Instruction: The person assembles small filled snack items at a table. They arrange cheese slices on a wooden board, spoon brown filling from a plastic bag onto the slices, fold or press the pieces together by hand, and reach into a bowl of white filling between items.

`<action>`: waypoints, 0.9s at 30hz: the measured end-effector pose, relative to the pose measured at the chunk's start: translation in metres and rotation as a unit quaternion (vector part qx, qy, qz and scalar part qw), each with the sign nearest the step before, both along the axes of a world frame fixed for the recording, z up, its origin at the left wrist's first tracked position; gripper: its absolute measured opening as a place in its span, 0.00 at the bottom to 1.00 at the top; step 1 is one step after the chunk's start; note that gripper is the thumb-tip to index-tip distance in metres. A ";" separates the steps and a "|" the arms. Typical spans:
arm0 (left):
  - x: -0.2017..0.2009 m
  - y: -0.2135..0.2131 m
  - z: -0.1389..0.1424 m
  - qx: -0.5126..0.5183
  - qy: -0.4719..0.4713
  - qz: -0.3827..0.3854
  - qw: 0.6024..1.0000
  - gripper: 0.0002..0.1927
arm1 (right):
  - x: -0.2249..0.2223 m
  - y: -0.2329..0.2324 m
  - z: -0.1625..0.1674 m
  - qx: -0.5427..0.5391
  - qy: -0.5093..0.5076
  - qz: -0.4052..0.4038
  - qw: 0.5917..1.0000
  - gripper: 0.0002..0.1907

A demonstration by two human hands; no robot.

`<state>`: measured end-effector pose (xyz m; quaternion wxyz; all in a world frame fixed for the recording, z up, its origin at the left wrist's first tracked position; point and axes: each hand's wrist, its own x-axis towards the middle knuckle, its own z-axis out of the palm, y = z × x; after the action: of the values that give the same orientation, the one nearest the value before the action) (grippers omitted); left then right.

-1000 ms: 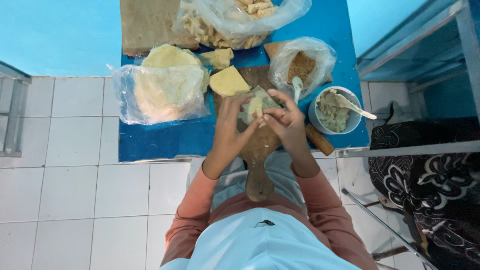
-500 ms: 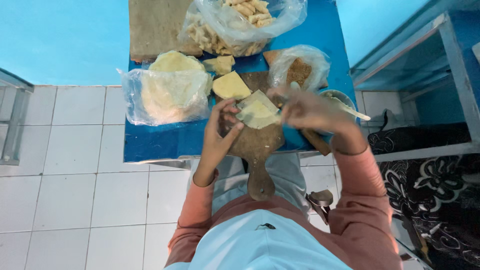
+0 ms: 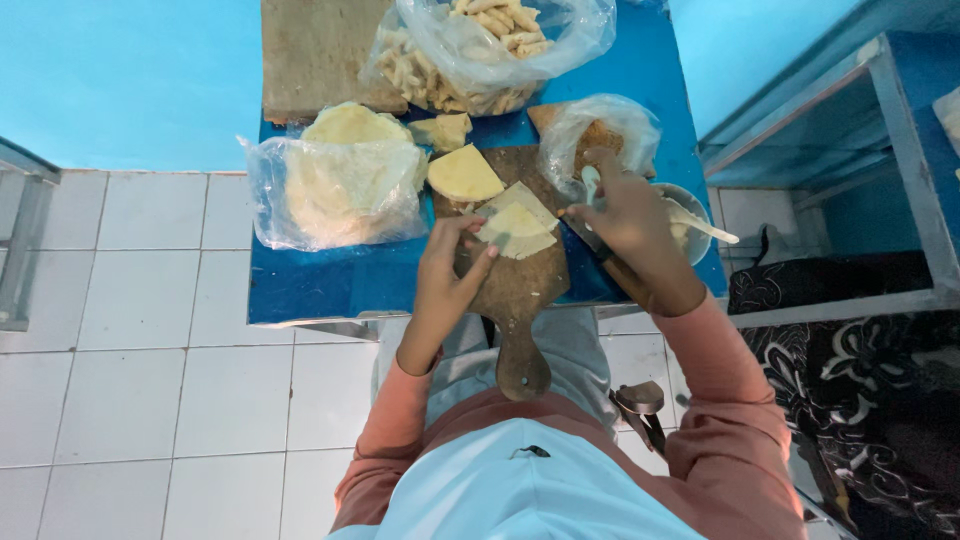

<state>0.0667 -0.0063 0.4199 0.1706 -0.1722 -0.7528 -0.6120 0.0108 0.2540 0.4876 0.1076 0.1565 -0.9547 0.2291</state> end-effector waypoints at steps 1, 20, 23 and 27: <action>0.001 0.002 0.001 -0.012 -0.007 0.008 1.000 0.19 | -0.001 0.002 -0.008 -0.004 0.021 0.007 1.000 0.33; 0.005 0.014 -0.005 -0.191 0.041 0.118 0.974 0.18 | -0.018 0.026 -0.017 0.044 0.007 -0.047 0.998 0.34; 0.002 0.016 -0.009 -0.232 0.055 0.148 0.960 0.18 | -0.020 0.026 -0.015 0.074 0.031 -0.067 0.995 0.26; -0.002 0.023 -0.012 -0.282 0.034 0.159 0.945 0.18 | -0.021 0.026 -0.013 0.067 0.114 -0.059 0.990 0.21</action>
<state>0.0644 0.0171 0.4083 0.2357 -0.1118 -0.9062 -0.3329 -0.0106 0.2804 0.4751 0.2181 0.1322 -0.9569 0.1386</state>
